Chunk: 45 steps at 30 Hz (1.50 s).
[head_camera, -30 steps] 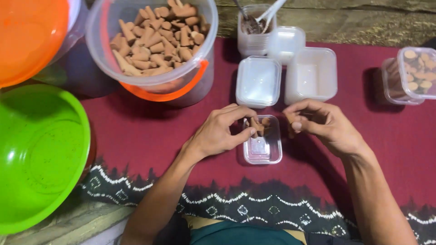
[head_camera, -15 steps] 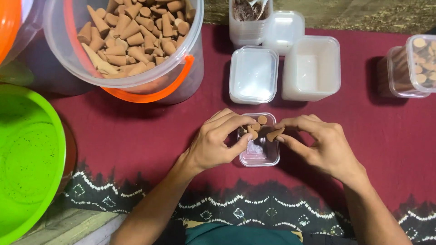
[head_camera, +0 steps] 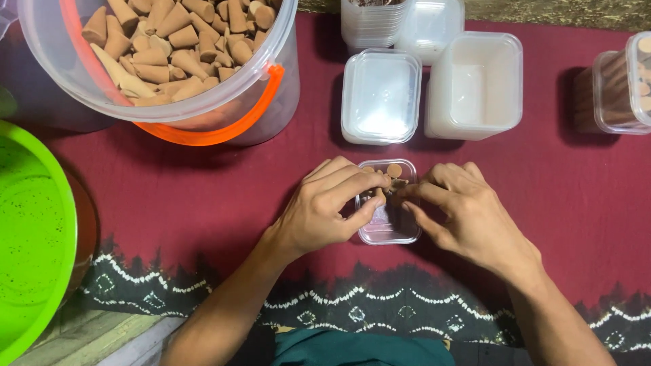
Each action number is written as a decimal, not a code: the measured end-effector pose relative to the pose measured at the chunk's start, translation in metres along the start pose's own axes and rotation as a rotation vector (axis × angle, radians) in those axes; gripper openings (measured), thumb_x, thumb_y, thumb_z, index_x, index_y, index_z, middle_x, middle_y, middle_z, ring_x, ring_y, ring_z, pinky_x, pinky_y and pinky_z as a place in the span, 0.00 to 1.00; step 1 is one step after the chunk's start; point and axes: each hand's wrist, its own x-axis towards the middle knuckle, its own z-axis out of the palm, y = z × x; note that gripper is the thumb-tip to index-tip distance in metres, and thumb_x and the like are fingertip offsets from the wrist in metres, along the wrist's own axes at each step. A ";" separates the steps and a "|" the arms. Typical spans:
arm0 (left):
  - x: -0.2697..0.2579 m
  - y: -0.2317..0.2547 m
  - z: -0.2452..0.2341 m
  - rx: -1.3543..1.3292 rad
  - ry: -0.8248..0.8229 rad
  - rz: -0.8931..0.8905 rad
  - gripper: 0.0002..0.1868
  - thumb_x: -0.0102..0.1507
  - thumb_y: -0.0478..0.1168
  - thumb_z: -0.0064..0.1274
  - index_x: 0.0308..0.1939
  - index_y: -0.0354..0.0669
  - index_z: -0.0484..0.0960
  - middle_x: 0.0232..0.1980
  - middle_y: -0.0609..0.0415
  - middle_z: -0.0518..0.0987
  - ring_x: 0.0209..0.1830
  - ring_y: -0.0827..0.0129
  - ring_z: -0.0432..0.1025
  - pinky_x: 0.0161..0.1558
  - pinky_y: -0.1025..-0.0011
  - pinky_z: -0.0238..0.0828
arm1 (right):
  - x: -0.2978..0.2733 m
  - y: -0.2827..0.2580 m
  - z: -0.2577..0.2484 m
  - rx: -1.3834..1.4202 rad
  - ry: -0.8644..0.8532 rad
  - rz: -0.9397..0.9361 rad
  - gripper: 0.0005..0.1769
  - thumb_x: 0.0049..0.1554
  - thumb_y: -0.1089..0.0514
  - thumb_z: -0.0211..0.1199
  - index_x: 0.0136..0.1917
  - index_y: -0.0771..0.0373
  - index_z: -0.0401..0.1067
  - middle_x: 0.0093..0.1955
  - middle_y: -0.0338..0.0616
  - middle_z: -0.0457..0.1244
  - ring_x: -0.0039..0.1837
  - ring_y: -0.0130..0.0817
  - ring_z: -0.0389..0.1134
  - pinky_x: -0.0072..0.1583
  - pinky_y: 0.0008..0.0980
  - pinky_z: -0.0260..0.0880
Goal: Packing incense cones from a large storage bucket into small individual plastic containers.
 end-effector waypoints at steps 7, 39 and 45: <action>0.000 0.000 -0.003 0.008 -0.003 -0.005 0.09 0.64 0.34 0.58 0.48 0.41 0.83 0.38 0.49 0.81 0.40 0.52 0.78 0.43 0.58 0.75 | -0.003 0.005 0.007 -0.030 -0.009 0.004 0.06 0.54 0.58 0.69 0.45 0.60 0.78 0.42 0.47 0.66 0.44 0.45 0.66 0.47 0.39 0.60; 0.003 0.006 -0.004 -0.027 -0.003 -0.028 0.05 0.65 0.34 0.59 0.45 0.41 0.85 0.39 0.51 0.83 0.40 0.55 0.78 0.43 0.61 0.76 | -0.004 0.000 0.007 0.033 0.091 0.036 0.07 0.55 0.57 0.70 0.48 0.59 0.81 0.43 0.45 0.67 0.45 0.44 0.68 0.50 0.38 0.64; 0.000 0.005 -0.010 -0.200 0.059 -0.171 0.05 0.61 0.36 0.64 0.39 0.45 0.85 0.35 0.56 0.83 0.37 0.62 0.79 0.41 0.67 0.78 | 0.003 -0.015 0.003 0.183 0.153 0.035 0.13 0.52 0.51 0.74 0.49 0.56 0.81 0.45 0.44 0.66 0.47 0.41 0.68 0.50 0.36 0.65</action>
